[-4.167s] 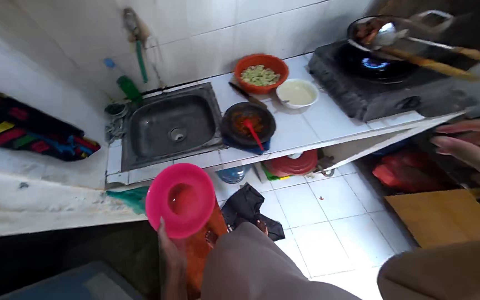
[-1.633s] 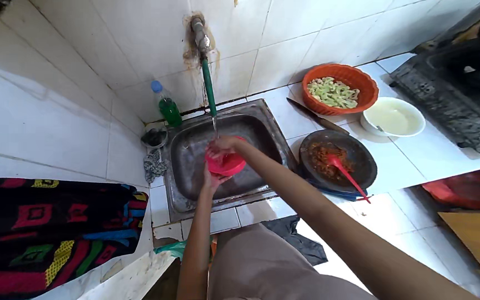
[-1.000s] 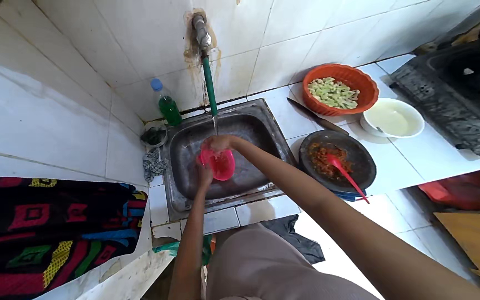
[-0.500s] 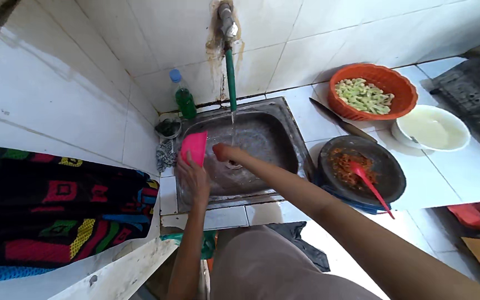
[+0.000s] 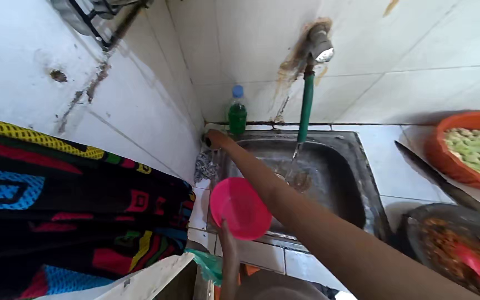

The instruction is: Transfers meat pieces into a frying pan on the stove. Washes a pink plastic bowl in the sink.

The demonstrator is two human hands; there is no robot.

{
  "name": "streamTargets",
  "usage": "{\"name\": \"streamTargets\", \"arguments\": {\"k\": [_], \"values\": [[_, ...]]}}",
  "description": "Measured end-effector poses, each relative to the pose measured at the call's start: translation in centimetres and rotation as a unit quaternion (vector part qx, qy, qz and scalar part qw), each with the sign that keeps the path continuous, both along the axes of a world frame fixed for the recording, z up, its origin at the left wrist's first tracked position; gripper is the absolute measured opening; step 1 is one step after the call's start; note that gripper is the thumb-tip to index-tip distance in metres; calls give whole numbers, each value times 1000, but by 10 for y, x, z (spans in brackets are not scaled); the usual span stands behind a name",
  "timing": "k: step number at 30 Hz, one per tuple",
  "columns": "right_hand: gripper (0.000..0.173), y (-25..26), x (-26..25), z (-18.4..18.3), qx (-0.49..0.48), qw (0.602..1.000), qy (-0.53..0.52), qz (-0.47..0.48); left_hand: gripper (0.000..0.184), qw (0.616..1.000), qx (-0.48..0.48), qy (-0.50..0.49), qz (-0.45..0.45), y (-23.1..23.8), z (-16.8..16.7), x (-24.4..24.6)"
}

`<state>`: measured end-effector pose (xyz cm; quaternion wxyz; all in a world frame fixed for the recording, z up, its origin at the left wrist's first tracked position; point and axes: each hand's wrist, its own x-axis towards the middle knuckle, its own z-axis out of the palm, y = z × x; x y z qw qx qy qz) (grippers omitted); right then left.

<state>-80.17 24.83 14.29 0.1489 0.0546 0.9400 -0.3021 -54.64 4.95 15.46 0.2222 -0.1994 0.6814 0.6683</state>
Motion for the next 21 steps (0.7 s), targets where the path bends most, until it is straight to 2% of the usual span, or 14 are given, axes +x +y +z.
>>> {"name": "streamTargets", "arguments": {"k": [2,3,5,7,10,12,14,15,16,18,21], "values": [[67,7,-11,-18,-47,998,-15,-39,60,1000,20,-17,1,-4,-9,3],[66,13,-16,-28,-77,995,-9,-55,59,999,27,-26,1,-6,-12,3],[50,19,-18,-27,-134,987,11,-94,58,998,44,-40,-1,-7,-17,1],[40,20,-11,-12,-193,967,41,-163,56,998,53,-36,-1,-6,-19,-3],[54,16,16,33,-280,913,91,-282,55,998,51,-29,-3,0,-17,-17],[46,11,45,59,-353,877,110,-307,56,998,47,-37,-9,5,-17,-26],[33,6,87,83,-391,879,63,-266,57,997,54,-43,-21,9,-20,-35],[35,3,109,88,-395,889,42,-230,58,997,59,-45,-27,10,-23,-38],[47,0,128,87,-390,902,21,-184,59,996,64,-45,-33,11,-26,-42],[60,-7,155,70,-353,931,9,-90,60,996,67,-37,-43,13,-27,-47],[43,-16,174,28,-262,961,85,-6,59,995,71,-27,-57,16,-22,-50]]}}
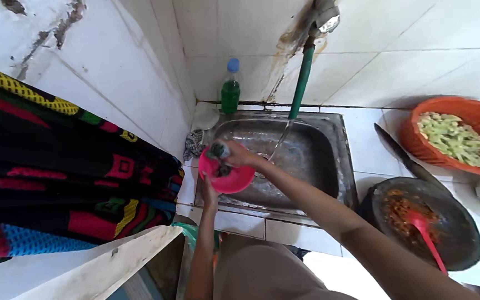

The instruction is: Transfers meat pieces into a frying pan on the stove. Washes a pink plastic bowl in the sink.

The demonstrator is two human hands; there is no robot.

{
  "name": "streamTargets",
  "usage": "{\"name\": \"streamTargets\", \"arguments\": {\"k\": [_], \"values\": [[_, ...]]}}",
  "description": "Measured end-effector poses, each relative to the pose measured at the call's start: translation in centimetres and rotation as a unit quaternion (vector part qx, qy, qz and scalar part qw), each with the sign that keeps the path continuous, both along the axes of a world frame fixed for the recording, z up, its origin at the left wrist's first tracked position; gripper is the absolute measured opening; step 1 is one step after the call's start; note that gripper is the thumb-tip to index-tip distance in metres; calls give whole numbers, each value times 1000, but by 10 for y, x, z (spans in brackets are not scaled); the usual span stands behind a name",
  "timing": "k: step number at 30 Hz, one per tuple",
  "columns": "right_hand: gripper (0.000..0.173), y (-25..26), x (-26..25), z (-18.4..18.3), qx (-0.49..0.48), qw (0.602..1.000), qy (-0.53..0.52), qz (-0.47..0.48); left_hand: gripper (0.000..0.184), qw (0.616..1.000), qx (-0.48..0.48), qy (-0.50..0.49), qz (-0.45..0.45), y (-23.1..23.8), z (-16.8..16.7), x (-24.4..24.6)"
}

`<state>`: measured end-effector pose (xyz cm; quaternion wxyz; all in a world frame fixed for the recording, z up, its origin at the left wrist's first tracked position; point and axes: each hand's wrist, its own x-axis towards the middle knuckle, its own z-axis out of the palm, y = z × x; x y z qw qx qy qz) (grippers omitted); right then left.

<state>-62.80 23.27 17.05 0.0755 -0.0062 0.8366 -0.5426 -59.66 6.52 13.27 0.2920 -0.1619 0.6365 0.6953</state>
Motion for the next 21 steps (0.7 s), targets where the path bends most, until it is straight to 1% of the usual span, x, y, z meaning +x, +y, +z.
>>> {"name": "streamTargets", "arguments": {"k": [1,2,4,7,9,10,12,13,15,16,17,18,20,21], "values": [[39,-6,6,-5,37,999,-3,-5,59,1000,0,2,-4,0,1,0],[39,-12,12,-7,77,997,-23,-13,59,1000,1,5,-7,0,2,0],[48,-20,23,-3,164,984,-61,-17,59,1000,-2,23,-13,1,1,2],[60,-23,32,2,284,954,-80,54,57,998,-10,46,-36,-2,4,4],[75,-20,37,-4,316,937,-92,114,58,997,-29,55,-39,-3,4,4],[74,-20,42,-8,312,936,-98,132,59,997,-37,58,-35,-4,3,4],[51,-23,50,-7,264,946,-112,150,59,996,-51,65,-16,-4,0,2],[41,-24,52,-7,217,960,-106,142,58,996,-59,71,-6,-2,-1,2],[34,-29,54,-10,108,987,-67,98,57,993,-66,99,-4,3,5,8],[35,-31,51,-12,82,992,-50,78,56,992,-65,109,-15,6,10,12],[35,-33,48,-15,87,994,-28,62,56,991,-74,106,-35,8,16,14],[34,-33,43,-20,128,990,1,52,56,989,-89,101,-55,9,20,15],[35,-26,32,-34,249,966,44,43,56,985,-100,101,-96,4,20,7],[36,-21,28,-41,302,951,38,49,57,981,-111,113,-109,0,16,1]]}}
